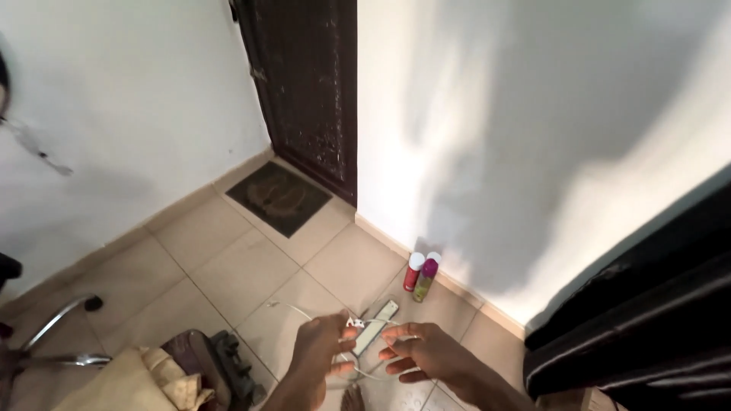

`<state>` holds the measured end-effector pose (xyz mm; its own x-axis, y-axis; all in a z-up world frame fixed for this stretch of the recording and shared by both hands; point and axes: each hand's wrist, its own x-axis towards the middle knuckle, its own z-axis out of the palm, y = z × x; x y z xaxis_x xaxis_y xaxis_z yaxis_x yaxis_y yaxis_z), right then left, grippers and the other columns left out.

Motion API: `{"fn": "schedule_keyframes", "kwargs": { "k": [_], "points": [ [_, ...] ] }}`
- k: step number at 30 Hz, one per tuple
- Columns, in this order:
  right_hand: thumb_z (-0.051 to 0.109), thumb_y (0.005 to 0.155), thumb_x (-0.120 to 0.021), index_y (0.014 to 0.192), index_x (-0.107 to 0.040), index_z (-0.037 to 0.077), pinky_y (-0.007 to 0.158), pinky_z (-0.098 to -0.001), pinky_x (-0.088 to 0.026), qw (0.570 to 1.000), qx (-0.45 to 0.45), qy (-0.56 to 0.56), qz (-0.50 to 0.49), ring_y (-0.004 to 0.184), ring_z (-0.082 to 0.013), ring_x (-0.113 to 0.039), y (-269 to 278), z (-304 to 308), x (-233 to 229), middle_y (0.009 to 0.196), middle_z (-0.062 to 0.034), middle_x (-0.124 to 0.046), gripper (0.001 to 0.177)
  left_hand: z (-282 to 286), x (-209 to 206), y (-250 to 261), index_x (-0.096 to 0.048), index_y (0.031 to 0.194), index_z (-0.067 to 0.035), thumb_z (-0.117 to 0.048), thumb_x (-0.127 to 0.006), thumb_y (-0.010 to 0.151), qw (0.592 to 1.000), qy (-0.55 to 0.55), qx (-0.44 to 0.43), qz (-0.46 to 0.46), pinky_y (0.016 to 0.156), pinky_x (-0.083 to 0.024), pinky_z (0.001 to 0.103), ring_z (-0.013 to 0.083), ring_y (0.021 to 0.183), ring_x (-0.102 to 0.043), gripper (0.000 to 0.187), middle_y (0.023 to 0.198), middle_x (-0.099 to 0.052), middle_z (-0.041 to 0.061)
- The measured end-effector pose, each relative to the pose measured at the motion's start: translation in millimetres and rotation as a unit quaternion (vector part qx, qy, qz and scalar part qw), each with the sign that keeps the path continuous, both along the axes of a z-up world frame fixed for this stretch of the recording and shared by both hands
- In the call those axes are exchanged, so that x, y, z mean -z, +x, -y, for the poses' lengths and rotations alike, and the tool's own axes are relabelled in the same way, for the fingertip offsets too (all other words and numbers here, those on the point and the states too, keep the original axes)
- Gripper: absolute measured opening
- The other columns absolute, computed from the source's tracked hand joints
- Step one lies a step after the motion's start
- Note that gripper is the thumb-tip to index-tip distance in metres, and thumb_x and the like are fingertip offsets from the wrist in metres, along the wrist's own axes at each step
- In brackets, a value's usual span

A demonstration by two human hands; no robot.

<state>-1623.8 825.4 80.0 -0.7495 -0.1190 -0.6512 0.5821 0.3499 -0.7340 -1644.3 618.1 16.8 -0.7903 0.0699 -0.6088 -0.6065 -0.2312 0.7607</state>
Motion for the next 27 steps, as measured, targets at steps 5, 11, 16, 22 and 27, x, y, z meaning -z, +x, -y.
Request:
{"fn": "schedule_keyframes", "kwargs": {
  "k": [5,11,16,22,27],
  "points": [
    [0.028,0.094,-0.065,0.138,-0.06,0.006,0.086,-0.0325,-0.062,0.999,-0.016,0.017,0.045,0.1,-0.0192,-0.075,-96,-30,70,0.119,-0.0096,-0.078,0.05,-13,71,-99,-0.068,0.121,-0.007,-0.042,-0.061,0.091,0.998,-0.033,0.03,0.051,0.083,-0.056,0.046,0.0247,0.106,-0.067,0.047,0.115,-0.074,0.008],
    [0.027,0.091,-0.064,0.132,-0.062,0.006,0.086,-0.038,-0.063,0.995,-0.045,-0.08,0.03,0.098,-0.0228,-0.077,-211,-100,217,0.117,-0.0101,-0.078,0.047,-40,171,-189,-0.069,0.113,-0.01,-0.037,-0.064,0.09,0.987,-0.071,0.082,0.121,0.079,-0.055,0.049,0.0231,0.09,-0.067,0.036,0.104,-0.073,0.007],
    [0.027,0.096,-0.061,0.128,-0.067,0.007,0.08,-0.0387,-0.066,0.983,-0.073,0.096,0.136,0.093,-0.0273,-0.077,-279,-144,374,0.113,-0.014,-0.078,0.038,-62,276,-233,-0.07,0.11,-0.001,-0.035,-0.064,0.088,0.964,-0.175,0.167,0.111,0.077,-0.058,0.051,0.025,0.084,-0.068,0.041,0.105,-0.075,0.015],
    [0.033,0.092,-0.068,0.114,-0.078,0.011,0.076,-0.0362,-0.067,0.895,-0.323,0.274,0.142,0.093,-0.0234,-0.075,-331,-178,503,0.105,-0.008,-0.076,0.033,-109,453,-256,-0.065,0.123,0.002,-0.037,-0.064,0.085,0.916,-0.308,0.201,0.16,0.077,-0.067,0.053,0.0403,0.104,-0.072,0.054,0.118,-0.068,0.024],
    [0.034,0.089,-0.066,0.11,-0.076,0.013,0.081,-0.0389,-0.06,0.792,-0.514,0.328,0.016,0.093,-0.0325,-0.076,-375,-217,650,0.104,-0.0167,-0.079,0.032,-168,578,-257,-0.065,0.119,0.008,-0.036,-0.057,0.087,0.908,-0.292,0.243,0.176,0.075,-0.065,0.047,0.0432,0.097,-0.078,0.054,0.115,-0.073,0.03]
  ]
}}
